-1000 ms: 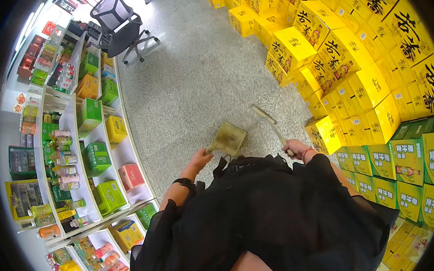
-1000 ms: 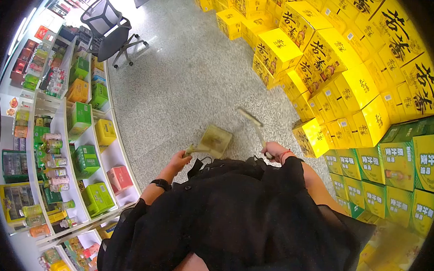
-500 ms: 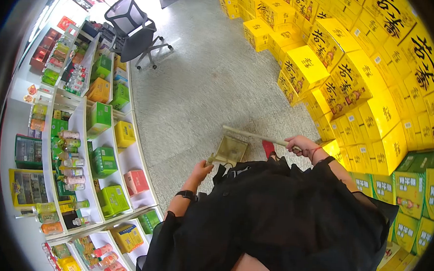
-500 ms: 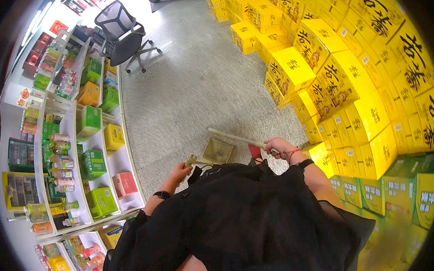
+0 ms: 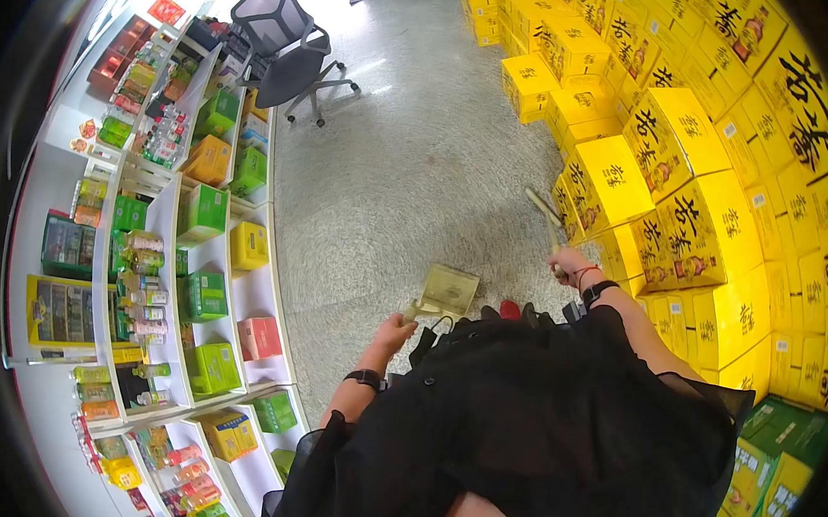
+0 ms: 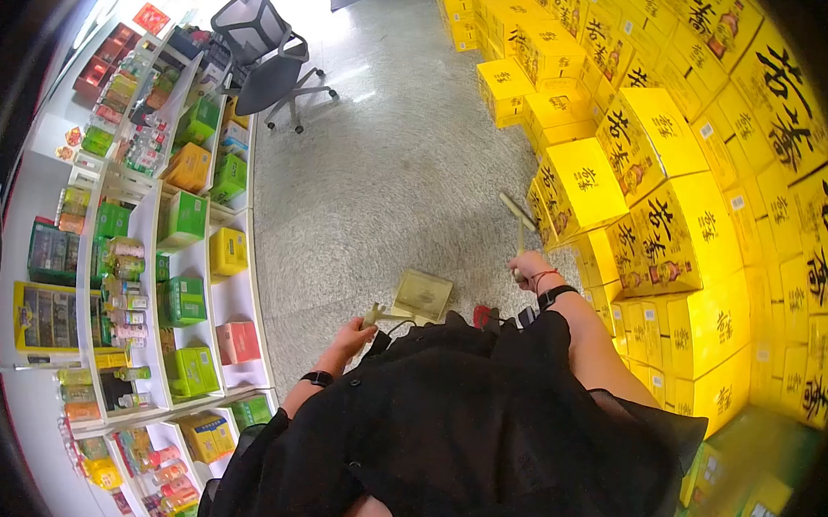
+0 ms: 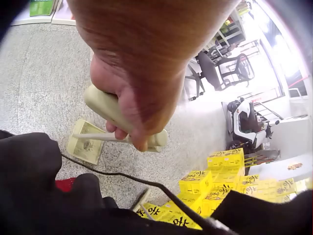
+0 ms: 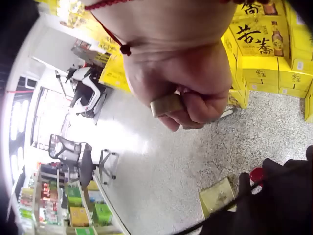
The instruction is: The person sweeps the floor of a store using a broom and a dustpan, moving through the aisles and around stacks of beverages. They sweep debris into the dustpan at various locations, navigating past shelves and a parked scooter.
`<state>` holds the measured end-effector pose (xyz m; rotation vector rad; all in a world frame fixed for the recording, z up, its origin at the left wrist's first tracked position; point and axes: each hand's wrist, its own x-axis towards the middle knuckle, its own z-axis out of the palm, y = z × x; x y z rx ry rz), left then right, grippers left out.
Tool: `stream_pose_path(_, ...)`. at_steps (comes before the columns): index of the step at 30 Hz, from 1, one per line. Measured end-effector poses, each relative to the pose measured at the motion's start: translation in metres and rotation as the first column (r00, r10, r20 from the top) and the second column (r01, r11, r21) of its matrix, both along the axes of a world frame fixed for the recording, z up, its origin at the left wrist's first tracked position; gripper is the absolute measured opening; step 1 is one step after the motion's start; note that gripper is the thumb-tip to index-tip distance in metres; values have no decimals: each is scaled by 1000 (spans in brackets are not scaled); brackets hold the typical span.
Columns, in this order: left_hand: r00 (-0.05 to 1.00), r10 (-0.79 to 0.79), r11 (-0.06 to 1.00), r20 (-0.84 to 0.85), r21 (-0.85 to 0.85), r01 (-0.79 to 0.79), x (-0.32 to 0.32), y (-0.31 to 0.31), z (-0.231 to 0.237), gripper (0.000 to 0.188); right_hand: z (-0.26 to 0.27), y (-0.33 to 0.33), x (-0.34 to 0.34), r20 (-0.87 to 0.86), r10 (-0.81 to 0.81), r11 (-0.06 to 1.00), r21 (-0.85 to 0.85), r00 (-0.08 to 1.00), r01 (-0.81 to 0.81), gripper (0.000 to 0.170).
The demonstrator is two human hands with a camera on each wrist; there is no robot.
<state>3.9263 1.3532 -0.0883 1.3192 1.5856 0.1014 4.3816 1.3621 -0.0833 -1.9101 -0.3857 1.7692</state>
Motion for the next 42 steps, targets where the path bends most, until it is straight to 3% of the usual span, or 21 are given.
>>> stream_pose_path(3, 999, -36, 999, 3, 2, 36, 18, 3, -6, 32, -5, -1, 13, -139, 63, 992, -95, 988, -77, 13)
stream_pose_path(4, 999, -39, 999, -24, 9, 39, 25, 6, -7, 31, 8, -1, 13, -164, 163, 973, -136, 973, -186, 16)
stream_pose_path(5, 998, -42, 999, -51, 17, 43, 32, 9, -8, 30, 24, -7, 10, -100, 223, 970, -78, 970, -231, 16)
stream_pose_path(6, 999, -32, 999, -25, 21, 32, 29, 13, -29, 29, 32, -10, 15, -104, 260, 960, -82, 960, -268, 13)
stream_pose_path(9, 998, -53, 995, -39, 88, 56, 43, 26, -32, 31, 38, -12, 28, -141, 322, 940, -75, 936, -334, 9)
stream_pose_path(11, 996, -67, 996, -56, 63, 71, 62, 38, -7, 32, 40, -11, 36, -175, 345, 931, -65, 922, -360, 14)
stream_pose_path(14, 994, -104, 994, -41, 36, 105, 75, 53, -12, 33, 45, -7, 51, -243, 286, 944, -97, 927, -316, 44)
stream_pose_path(18, 997, -63, 998, 46, 29, 61, 90, 70, -11, 33, 58, -8, 64, -258, 224, 965, -78, 940, -252, 47)
stream_pose_path(25, 996, -82, 996, 32, -33, 83, 112, 94, 35, 32, 67, 12, 84, -230, 135, 991, 16, 964, -135, 38)
stream_pose_path(27, 988, -86, 996, 126, 22, 84, 115, 104, 40, 32, 62, 28, 86, -164, 94, 993, 92, 982, -80, 31)
stream_pose_path(30, 983, -186, 979, -8, 80, 186, 104, 128, 23, 33, 56, 58, 81, -152, 23, 995, 100, 988, -8, 22)
stream_pose_path(32, 981, -195, 978, 5, 78, 194, 99, 143, 17, 33, 39, 81, 78, -138, -7, 995, 94, 990, 21, 14)
stream_pose_path(37, 963, -263, 964, 56, 51, 261, 82, 189, 1, 29, 1, 129, 57, -69, -91, 995, 42, 993, 94, 11)
stream_pose_path(39, 958, -287, 957, 18, 55, 285, 74, 209, 1, 33, -31, 141, 52, -166, -91, 992, -102, 982, 75, 11)
stream_pose_path(42, 944, -331, 943, 15, 35, 330, 57, 240, -5, 37, -36, 148, 18, -39, -21, 999, -43, 999, 19, 9)
